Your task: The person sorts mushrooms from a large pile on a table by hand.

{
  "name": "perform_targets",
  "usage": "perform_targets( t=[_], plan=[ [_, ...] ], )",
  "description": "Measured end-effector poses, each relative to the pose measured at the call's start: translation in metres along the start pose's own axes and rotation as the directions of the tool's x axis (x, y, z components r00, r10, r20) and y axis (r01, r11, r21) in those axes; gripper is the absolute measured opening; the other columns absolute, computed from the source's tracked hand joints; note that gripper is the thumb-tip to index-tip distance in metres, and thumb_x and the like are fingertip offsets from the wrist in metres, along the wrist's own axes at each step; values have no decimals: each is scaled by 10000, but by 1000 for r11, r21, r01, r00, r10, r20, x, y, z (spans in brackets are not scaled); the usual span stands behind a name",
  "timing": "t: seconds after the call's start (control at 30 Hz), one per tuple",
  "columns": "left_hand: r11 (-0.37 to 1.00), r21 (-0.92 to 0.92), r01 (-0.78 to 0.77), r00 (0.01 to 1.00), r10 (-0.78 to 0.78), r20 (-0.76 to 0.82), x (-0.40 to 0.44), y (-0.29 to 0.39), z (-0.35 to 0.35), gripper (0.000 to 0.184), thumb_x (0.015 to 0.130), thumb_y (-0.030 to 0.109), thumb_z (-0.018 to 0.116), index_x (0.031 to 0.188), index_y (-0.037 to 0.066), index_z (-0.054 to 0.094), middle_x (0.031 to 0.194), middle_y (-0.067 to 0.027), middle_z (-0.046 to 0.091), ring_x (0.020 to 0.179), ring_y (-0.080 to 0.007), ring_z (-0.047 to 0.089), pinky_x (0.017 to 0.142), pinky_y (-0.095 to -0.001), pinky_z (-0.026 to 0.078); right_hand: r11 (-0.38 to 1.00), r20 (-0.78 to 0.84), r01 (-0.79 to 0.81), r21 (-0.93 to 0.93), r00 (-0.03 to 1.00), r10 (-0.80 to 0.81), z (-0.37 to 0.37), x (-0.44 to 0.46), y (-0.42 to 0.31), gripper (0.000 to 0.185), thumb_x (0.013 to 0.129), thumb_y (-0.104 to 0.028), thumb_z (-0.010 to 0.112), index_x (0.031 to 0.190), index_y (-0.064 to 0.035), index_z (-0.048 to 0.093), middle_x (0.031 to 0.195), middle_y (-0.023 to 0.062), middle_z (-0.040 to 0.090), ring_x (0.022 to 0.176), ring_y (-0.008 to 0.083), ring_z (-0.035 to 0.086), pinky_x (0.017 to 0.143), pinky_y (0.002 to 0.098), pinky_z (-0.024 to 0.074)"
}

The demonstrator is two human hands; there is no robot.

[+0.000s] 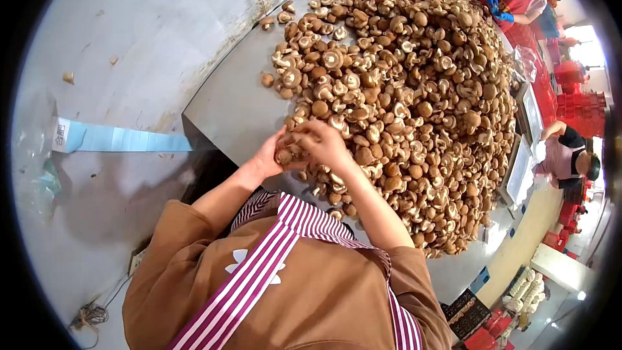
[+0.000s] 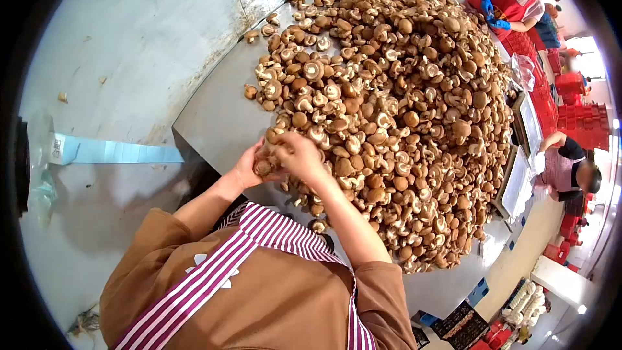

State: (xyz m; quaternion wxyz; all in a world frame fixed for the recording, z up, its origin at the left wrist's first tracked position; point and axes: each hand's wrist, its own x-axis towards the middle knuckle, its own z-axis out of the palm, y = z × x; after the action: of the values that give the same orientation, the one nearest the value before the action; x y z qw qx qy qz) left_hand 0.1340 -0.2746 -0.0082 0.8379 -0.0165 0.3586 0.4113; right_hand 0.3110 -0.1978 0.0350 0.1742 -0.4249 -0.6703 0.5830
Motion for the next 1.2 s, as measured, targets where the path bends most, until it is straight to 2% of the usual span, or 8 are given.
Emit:
perform_targets(
  t=[0.1, 0.23, 0.3, 0.53, 0.77, 0.93, 1.0, 1.2],
  plan=[
    [950, -312, -26, 984, 79, 160, 1, -25, -32, 528, 1036, 564, 453, 1266, 116, 612, 1113, -82, 695, 996, -250, 704, 799, -389, 627, 905, 106, 256, -339, 966, -234, 37, -20, -15, 454, 848, -301, 792, 1202, -44, 667, 1135, 149, 629, 1105, 323, 596, 958, 428, 501],
    [747, 360, -558, 809, 587, 37, 23, -67, -143, 492, 1019, 548, 498, 1235, 126, 628, 1125, -77, 683, 972, -233, 695, 751, -410, 603, 901, 78, 373, -222, 928, -365, 59, -31, -20, 482, 845, -264, 786, 1235, -28, 630, 1156, 160, 600, 1123, 359, 571, 960, 447, 490],
    [951, -307, -23, 970, 96, 223, -25, -36, -120, 461, 1021, 498, 514, 1223, 101, 633, 1137, -112, 694, 1001, -306, 707, 710, -414, 603, 868, 24, 452, -208, 889, -457, 60, -32, -23, 401, 879, -206, 734, 1221, -27, 628, 1134, 162, 601, 1108, 367, 572, 946, 464, 486],
    [986, -1, 167, 928, -157, -338, -126, -61, -189, 360, 985, 387, 604, 1214, 115, 662, 1163, -130, 724, 960, -294, 735, 697, -377, 627, 938, 66, 277, -209, 961, -269, 46, -41, -1, 265, 919, -168, 686, 1147, -33, 671, 1070, 154, 647, 1096, 365, 596, 953, 440, 488],
    [871, 277, 407, 650, -63, -758, -218, -95, -333, 410, 933, 312, 662, 1285, 104, 637, 985, -65, 721, 950, -303, 721, 803, -444, 591, 990, 48, 114, -77, 993, -110, 28, -53, 27, 225, 920, -40, 579, 1124, 1, 666, 1007, 156, 686, 872, 258, 689, 782, 367, 546],
    [212, 662, 719, 504, 497, -706, -195, -69, -353, 317, 912, 196, 700, 1183, 32, 691, 1096, -139, 734, 1015, -262, 709, 857, -412, 553, 999, 24, 30, -36, 999, -29, 20, -52, 24, 235, 908, 25, 494, 1072, 4, 663, 916, 124, 659, 808, 239, 658, 747, 348, 528],
    [162, 915, 370, 543, 761, -354, -159, -54, -362, 260, 921, 196, 694, 1118, 26, 711, 1062, -147, 728, 972, -268, 703, 856, -394, 538, 999, -1, 26, -38, 1000, -26, 13, -48, 19, 236, 914, 30, 484, 1069, 2, 659, 897, 120, 647, 802, 237, 647, 749, 348, 524],
    [546, 835, -76, 578, 707, -409, -51, 42, -131, 157, 971, 141, 636, 1075, 45, 704, 936, -60, 725, 807, -149, 686, 747, -291, 540, 995, -18, 46, -93, 999, -48, -7, -43, 21, 203, 970, 0, 502, 1102, -14, 657, 904, 123, 651, 829, 248, 648, 769, 363, 523]
  ],
)
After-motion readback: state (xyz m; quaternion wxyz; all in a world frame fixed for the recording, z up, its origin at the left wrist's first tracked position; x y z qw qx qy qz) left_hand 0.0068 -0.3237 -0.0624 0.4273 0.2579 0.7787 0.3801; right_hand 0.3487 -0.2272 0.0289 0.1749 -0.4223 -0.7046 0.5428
